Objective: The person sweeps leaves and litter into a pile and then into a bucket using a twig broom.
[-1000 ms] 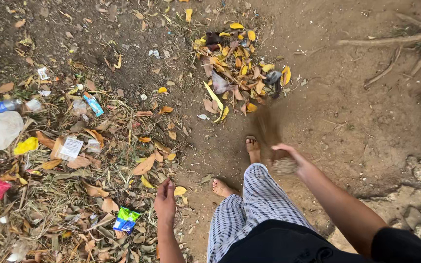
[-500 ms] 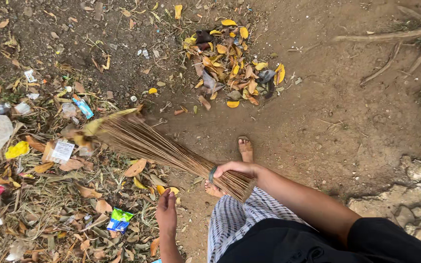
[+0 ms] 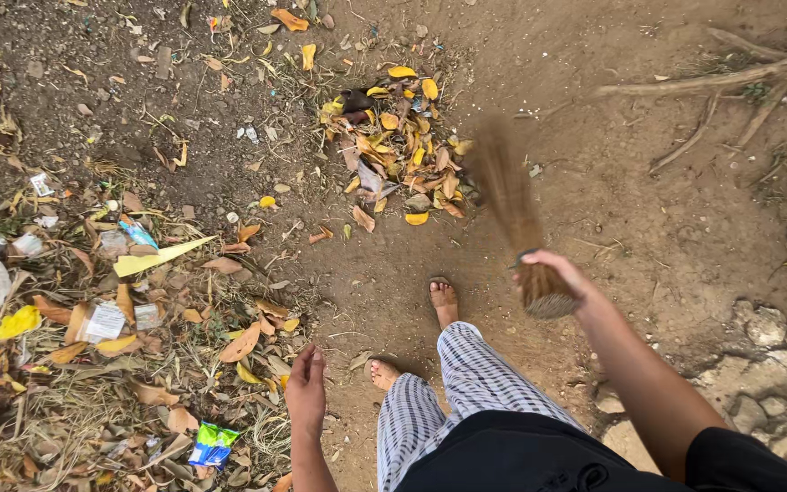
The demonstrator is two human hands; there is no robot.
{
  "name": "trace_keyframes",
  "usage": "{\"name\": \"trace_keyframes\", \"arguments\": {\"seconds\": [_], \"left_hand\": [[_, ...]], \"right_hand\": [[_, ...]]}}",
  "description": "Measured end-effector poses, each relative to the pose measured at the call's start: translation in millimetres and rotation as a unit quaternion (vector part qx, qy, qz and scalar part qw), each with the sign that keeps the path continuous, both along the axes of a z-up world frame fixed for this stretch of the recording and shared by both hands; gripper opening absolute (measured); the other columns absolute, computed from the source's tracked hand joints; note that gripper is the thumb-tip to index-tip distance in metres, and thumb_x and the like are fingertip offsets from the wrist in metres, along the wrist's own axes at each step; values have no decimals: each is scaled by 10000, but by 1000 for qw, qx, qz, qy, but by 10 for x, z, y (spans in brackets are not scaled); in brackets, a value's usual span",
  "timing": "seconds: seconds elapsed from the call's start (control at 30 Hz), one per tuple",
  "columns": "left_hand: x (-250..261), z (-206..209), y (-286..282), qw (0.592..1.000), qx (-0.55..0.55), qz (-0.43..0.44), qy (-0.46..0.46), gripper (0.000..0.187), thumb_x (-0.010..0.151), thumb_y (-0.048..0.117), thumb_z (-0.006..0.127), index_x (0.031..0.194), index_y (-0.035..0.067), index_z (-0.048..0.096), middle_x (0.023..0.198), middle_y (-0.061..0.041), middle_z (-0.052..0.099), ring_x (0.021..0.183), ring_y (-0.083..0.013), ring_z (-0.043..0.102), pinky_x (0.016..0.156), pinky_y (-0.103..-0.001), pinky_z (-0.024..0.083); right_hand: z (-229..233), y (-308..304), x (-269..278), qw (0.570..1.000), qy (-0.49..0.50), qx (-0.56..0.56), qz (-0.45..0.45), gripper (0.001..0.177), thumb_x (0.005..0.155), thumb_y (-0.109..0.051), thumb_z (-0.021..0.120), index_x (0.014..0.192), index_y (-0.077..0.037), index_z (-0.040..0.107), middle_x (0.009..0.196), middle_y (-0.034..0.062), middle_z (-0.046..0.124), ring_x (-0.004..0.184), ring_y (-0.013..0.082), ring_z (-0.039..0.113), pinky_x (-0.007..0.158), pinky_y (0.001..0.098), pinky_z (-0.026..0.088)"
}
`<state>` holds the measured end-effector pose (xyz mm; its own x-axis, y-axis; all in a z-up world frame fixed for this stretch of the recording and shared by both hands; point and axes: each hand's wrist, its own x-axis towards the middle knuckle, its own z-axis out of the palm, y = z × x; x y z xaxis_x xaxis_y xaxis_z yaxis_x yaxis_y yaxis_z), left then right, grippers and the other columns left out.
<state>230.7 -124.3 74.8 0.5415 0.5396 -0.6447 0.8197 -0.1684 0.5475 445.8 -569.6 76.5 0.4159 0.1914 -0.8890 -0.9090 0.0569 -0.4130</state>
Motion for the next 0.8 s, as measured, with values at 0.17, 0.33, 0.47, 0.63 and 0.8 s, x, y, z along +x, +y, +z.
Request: {"name": "trace_keyframes", "arguments": {"seconds": [0.17,0.33,0.47,0.63,0.8], "left_hand": [[-158,-41,-24,998,-18,54,-10,477,971,332,575,1392,106,596,1107,-112,750,944,-243,657,820,-349,506],[-411,-146,-132,996,10,87,1,445,972,326,589,1340,77,623,1082,-103,741,980,-163,696,867,-295,512],[-457,-159,-331,993,-12,120,-6,438,968,314,596,1325,62,630,1098,-107,735,1012,-181,681,894,-304,493],[-301,-8,-463,994,8,110,12,454,966,336,589,1345,89,627,1142,-119,730,1039,-216,664,925,-319,485],[-130,143,-525,993,4,117,-10,474,964,367,581,1350,94,617,1222,-138,709,1101,-229,661,963,-332,471]], "right_hand": [[-601,-492,486,992,25,-120,-10,604,669,-470,737,1121,-88,617,994,159,664,841,284,661,725,444,566],[-597,-48,644,980,105,-138,97,654,622,-511,760,1107,-77,685,1073,193,704,922,327,684,824,459,545],[-509,779,311,965,135,-87,207,761,617,-517,773,1222,-78,630,1120,167,686,992,285,672,884,436,530],[-552,1443,39,952,180,118,218,712,721,-389,793,1275,-13,552,1088,187,654,798,247,701,694,367,600],[-125,1624,46,888,114,210,394,771,762,-385,745,1383,-61,422,1072,217,681,785,256,720,631,352,624]]}}
